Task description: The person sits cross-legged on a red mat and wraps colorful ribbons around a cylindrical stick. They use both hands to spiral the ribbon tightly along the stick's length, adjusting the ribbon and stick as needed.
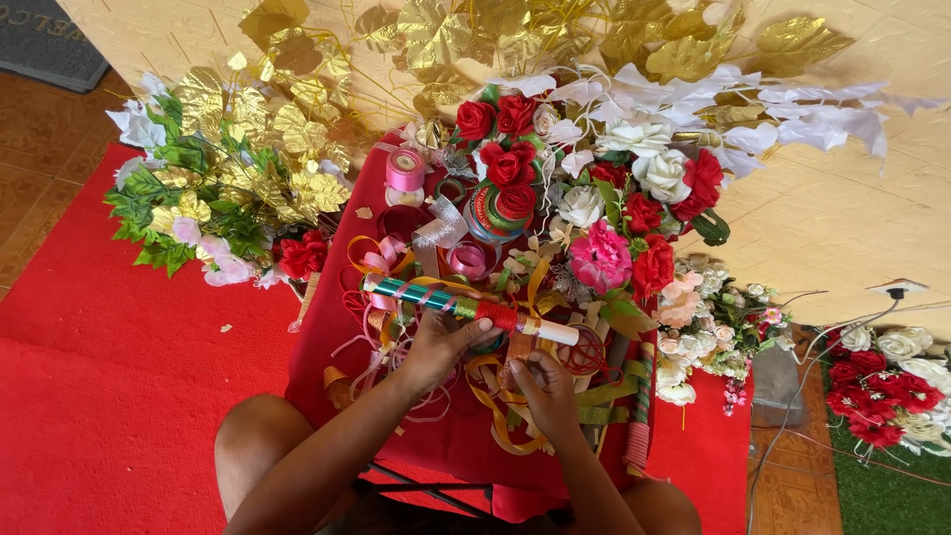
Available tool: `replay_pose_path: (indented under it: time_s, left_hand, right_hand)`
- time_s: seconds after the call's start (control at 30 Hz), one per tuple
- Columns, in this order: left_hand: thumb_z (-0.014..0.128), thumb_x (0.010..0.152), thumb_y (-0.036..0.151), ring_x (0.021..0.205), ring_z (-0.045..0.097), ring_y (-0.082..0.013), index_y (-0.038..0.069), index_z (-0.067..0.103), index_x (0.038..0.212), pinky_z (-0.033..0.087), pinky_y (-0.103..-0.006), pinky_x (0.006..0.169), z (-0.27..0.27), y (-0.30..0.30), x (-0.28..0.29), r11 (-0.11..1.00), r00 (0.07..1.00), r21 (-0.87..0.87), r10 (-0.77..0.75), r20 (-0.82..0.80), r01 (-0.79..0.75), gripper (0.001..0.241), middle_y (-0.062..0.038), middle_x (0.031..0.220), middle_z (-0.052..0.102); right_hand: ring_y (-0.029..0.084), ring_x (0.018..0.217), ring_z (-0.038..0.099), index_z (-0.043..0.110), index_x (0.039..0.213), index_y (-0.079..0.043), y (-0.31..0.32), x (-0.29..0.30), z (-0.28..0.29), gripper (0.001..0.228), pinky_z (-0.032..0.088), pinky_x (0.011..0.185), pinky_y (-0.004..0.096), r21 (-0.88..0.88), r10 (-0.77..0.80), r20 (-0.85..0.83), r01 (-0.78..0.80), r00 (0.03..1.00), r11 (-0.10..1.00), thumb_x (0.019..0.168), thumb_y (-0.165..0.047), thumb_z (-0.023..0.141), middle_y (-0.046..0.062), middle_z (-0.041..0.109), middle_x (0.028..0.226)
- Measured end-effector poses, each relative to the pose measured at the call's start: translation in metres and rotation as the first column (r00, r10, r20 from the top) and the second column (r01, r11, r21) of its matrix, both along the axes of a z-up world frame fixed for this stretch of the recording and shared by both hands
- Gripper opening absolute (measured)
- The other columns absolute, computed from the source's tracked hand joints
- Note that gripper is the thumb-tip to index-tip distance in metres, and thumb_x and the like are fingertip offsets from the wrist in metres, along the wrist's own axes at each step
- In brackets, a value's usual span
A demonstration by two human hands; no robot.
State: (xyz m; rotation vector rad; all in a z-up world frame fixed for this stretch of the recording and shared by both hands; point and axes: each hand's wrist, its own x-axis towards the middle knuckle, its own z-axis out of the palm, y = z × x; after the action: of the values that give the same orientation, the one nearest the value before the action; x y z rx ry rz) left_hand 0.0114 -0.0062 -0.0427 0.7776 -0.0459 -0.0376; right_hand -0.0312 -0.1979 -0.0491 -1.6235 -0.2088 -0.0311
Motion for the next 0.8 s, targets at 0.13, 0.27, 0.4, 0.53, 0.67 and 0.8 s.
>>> replay_pose_path:
  time_s: [0.13,0.27,0.4,0.53,0.67,0.8]
  left_hand:
    - [0.074,0.09,-0.003,0.107,0.073,-0.0315,-0.002,0.056,0.123,0.064,-0.0479,0.091,0.008,0.004,0.0,1.0,1.0,0.016,0.01,0.016,-0.01,0.038,-0.025,0.119,0.069]
    - [0.073,0.091,-0.001,0.106,0.075,-0.032,0.002,0.061,0.12,0.066,-0.0385,0.091,0.017,0.011,-0.001,0.991,0.996,0.095,-0.089,-0.028,0.092,0.032,-0.02,0.121,0.072]
    - [0.074,0.09,0.002,0.106,0.076,-0.0331,0.004,0.056,0.123,0.066,-0.0405,0.093,0.013,0.01,-0.003,0.975,0.991,0.189,-0.101,-0.092,0.117,0.037,-0.024,0.116,0.074]
    - [0.074,0.091,0.002,0.109,0.075,-0.0315,0.006,0.057,0.123,0.066,-0.0404,0.092,0.009,0.009,-0.002,0.977,0.996,0.198,-0.086,0.001,0.084,0.037,-0.017,0.118,0.071]
    - [0.075,0.091,0.004,0.121,0.068,-0.0286,0.008,0.061,0.121,0.063,-0.0411,0.1,0.013,0.008,-0.005,0.962,0.994,0.27,-0.054,0.093,0.028,0.033,-0.014,0.123,0.069]
    - [0.074,0.092,0.005,0.118,0.069,-0.0296,0.005,0.061,0.122,0.063,-0.0421,0.1,0.017,0.006,-0.005,0.955,0.988,0.296,-0.065,0.139,0.022,0.032,-0.015,0.122,0.07]
  right_hand:
    - [0.006,0.059,0.034,0.061,0.076,-0.005,-0.005,0.0,0.006,0.027,0.033,0.056,0.025,0.011,0.03,0.021,-0.03,0.999,0.999,0.1,-0.012,0.072,-0.001,0.039,0.061]
    - [0.014,0.068,0.053,0.068,0.084,-0.009,-0.013,0.0,0.009,0.025,0.045,0.065,0.034,-0.075,0.056,-0.095,-0.063,0.994,0.995,0.101,-0.027,0.064,0.0,0.056,0.073]
    - [0.016,0.07,0.047,0.065,0.08,-0.011,-0.016,0.0,0.007,0.028,0.041,0.07,0.037,0.021,0.092,-0.007,-0.092,0.996,0.996,0.104,-0.025,0.06,0.001,0.052,0.077]
    - [0.017,0.078,0.053,0.07,0.083,-0.008,-0.018,0.001,0.004,0.024,0.047,0.071,0.036,0.046,0.037,0.035,-0.039,0.999,0.998,0.102,-0.021,0.063,0.001,0.057,0.083]
    - [0.015,0.067,0.043,0.066,0.083,-0.005,-0.019,0.002,0.003,0.026,0.039,0.058,0.034,0.082,0.034,0.094,-0.041,0.995,0.996,0.105,-0.018,0.059,0.003,0.051,0.09]
    - [0.011,0.054,0.041,0.071,0.111,0.001,-0.013,0.004,0.014,0.023,0.039,0.052,0.031,0.16,0.036,0.151,-0.06,0.988,0.985,0.109,-0.011,0.051,0.004,0.056,0.096]
